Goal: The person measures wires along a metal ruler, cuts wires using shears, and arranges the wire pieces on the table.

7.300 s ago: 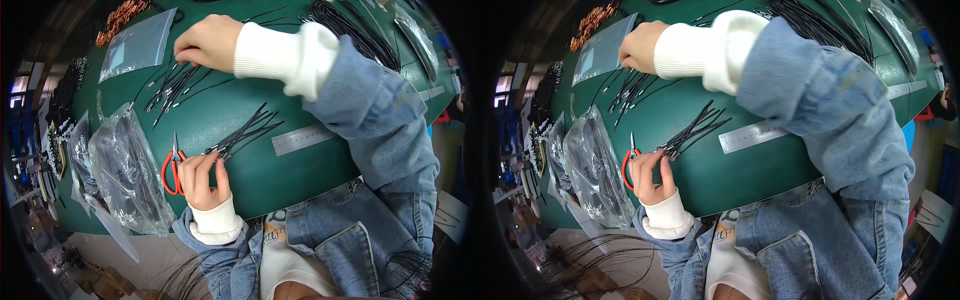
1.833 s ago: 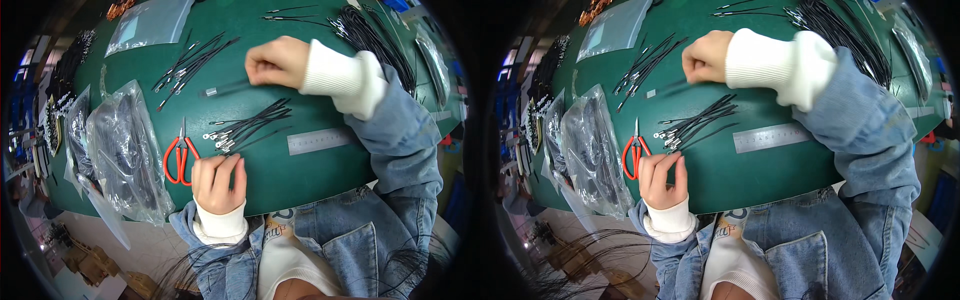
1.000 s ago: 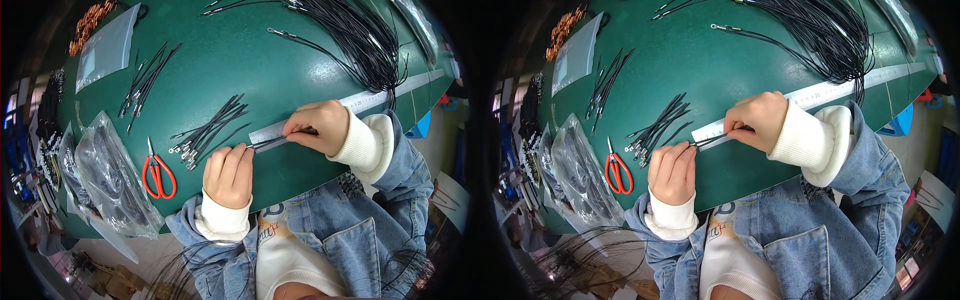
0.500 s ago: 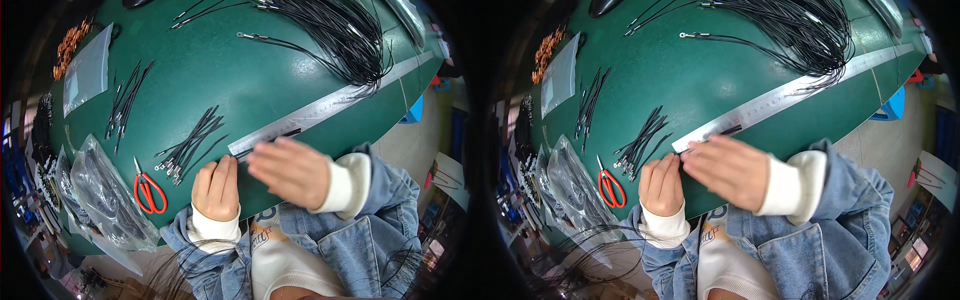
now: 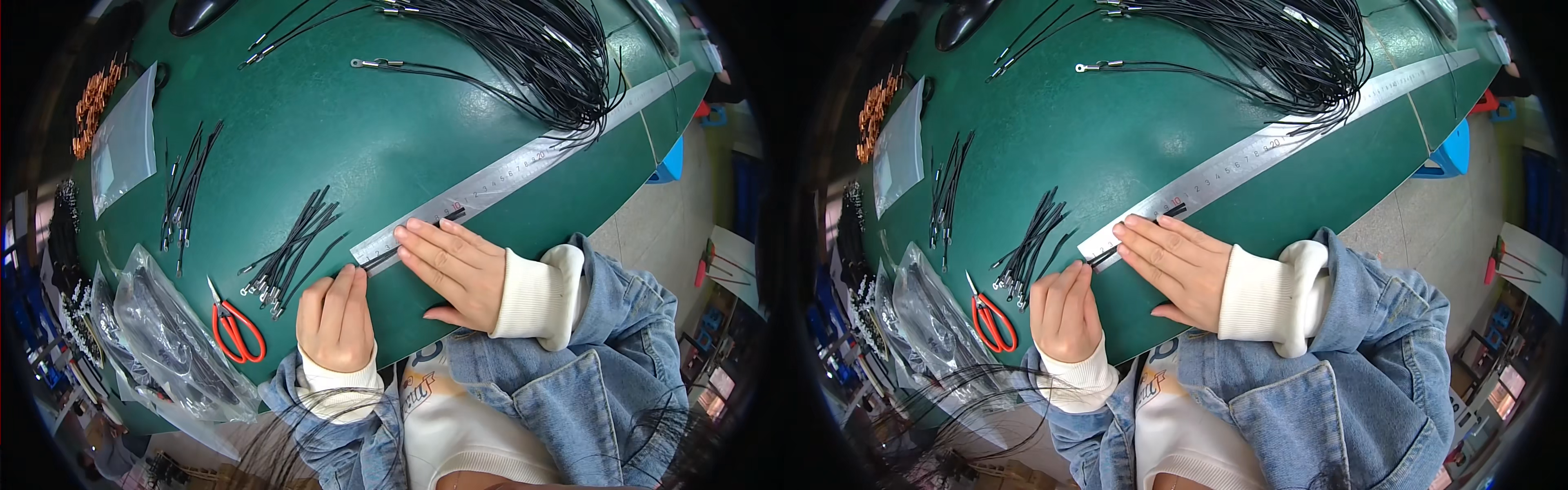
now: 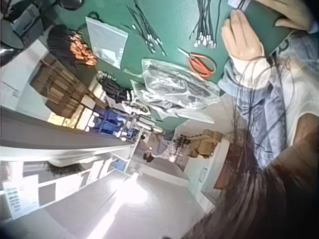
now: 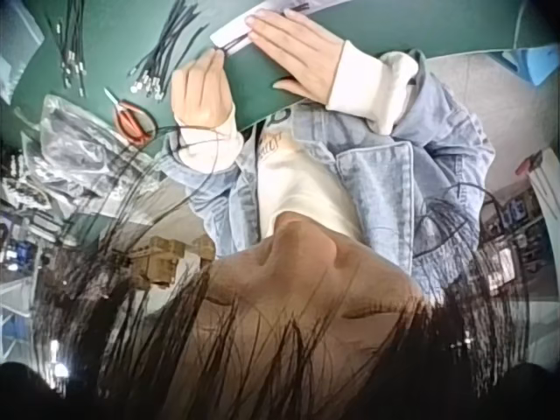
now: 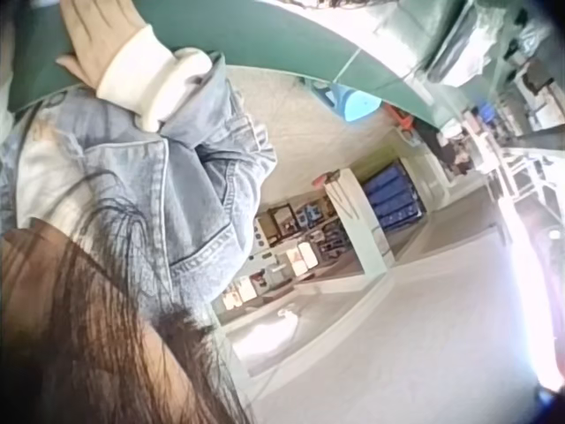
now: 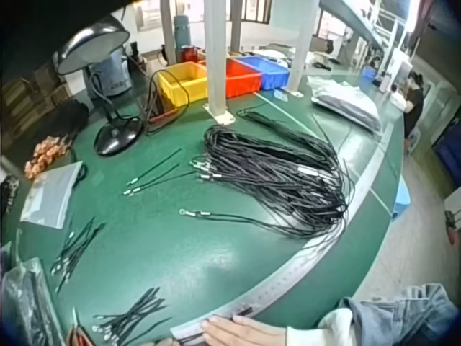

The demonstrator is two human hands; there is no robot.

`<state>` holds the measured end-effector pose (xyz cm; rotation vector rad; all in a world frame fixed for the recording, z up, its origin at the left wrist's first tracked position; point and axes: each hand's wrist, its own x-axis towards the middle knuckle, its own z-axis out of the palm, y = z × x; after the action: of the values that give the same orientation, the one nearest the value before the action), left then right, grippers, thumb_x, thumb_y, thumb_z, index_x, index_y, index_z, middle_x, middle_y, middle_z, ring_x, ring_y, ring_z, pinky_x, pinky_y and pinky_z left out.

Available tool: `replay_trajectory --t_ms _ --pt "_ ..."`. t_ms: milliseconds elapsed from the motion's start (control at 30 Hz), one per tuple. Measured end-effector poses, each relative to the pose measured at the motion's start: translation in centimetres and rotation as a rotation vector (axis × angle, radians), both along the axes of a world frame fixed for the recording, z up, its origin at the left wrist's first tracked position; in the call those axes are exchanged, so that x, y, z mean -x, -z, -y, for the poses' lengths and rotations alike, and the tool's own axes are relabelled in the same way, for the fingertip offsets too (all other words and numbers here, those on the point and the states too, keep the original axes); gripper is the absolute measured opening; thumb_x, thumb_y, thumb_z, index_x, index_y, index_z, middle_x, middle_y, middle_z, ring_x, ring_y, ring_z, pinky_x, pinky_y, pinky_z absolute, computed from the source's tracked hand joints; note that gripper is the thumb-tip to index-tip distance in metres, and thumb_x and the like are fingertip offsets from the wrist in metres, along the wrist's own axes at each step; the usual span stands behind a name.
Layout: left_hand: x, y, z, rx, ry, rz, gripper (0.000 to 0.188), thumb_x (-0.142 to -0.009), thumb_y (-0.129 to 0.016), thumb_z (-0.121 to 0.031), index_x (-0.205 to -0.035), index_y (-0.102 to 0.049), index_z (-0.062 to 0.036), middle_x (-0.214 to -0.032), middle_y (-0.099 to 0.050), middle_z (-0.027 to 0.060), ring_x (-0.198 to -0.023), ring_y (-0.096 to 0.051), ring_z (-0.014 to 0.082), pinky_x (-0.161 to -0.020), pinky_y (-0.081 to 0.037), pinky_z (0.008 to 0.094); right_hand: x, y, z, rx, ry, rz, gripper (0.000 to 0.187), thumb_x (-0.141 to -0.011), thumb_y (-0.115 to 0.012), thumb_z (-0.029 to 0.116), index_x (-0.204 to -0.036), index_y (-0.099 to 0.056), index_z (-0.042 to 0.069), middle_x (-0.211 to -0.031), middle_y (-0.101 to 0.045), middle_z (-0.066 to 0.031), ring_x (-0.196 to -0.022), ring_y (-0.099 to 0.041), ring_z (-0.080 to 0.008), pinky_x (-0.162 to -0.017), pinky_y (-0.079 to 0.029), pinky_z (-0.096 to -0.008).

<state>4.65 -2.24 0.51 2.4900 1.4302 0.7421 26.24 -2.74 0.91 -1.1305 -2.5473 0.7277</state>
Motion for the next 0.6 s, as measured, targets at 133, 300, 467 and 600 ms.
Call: replay_trajectory --t_ms 133,300,467,600 --pt "0.1 -0.4 0.0 -0.002 -0.001 -0.004 0.024 -0.068 -0.067 0.009 -0.091 -0.069 0.0064 -0.094 -0.067 0.0127 -0.078 -0.061 0.0285 -0.067 -0.05 0.0345 -0.9 -0.6 -0.1 0.003 0.016 0.016 0.082 -0.075 -0.068 0.033 -0.138 -0.04 -0.009 -0.147 -0.038 -0.0231 -0.14 -0.034 -0.0346 -0.114 -0.028 -0.0457" --pt "0.2 -0.1 0.0 -0.001 0.001 0.005 0.024 -0.068 -0.068 0.009 -0.091 -0.069 0.0056 -0.094 -0.067 0.0122 -0.078 -0.061 0.0278 -0.068 -0.05 0.0344 -1.2 -0.2 0.0 -0.017 0.011 0.043 0.081 -0.077 -0.067 0.035 -0.138 -0.039 -0.01 -0.148 -0.037 -0.0229 -0.14 -0.034 -0.0347 -0.114 -0.027 -0.0449" --pt "-0.1 0.3 -0.4 0.021 0.0 0.048 0.022 -0.07 -0.069 0.008 -0.092 -0.069 0.004 -0.093 -0.067 0.0115 -0.079 -0.061 0.0271 -0.069 -0.05 0.0339 -1.4 -0.1 0.1 -0.015 0.015 0.06 0.082 -0.077 -0.066 0.036 -0.139 -0.038 -0.01 -0.148 -0.037 -0.0228 -0.141 -0.033 -0.0345 -0.114 -0.027 -0.0449" --pt "-0.3 -0.6 -0.3 0.028 -0.046 0.045 0.022 -0.072 -0.07 0.008 -0.093 -0.069 0.0029 -0.089 -0.064 0.0106 -0.075 -0.059 0.0262 -0.066 -0.049 0.0343 -1.0 -0.4 0.0 -0.026 0.003 0.047 0.083 -0.076 -0.067 0.037 -0.138 -0.038 -0.01 -0.148 -0.036 -0.0232 -0.141 -0.033 -0.0345 -0.114 -0.027 -0.0453"
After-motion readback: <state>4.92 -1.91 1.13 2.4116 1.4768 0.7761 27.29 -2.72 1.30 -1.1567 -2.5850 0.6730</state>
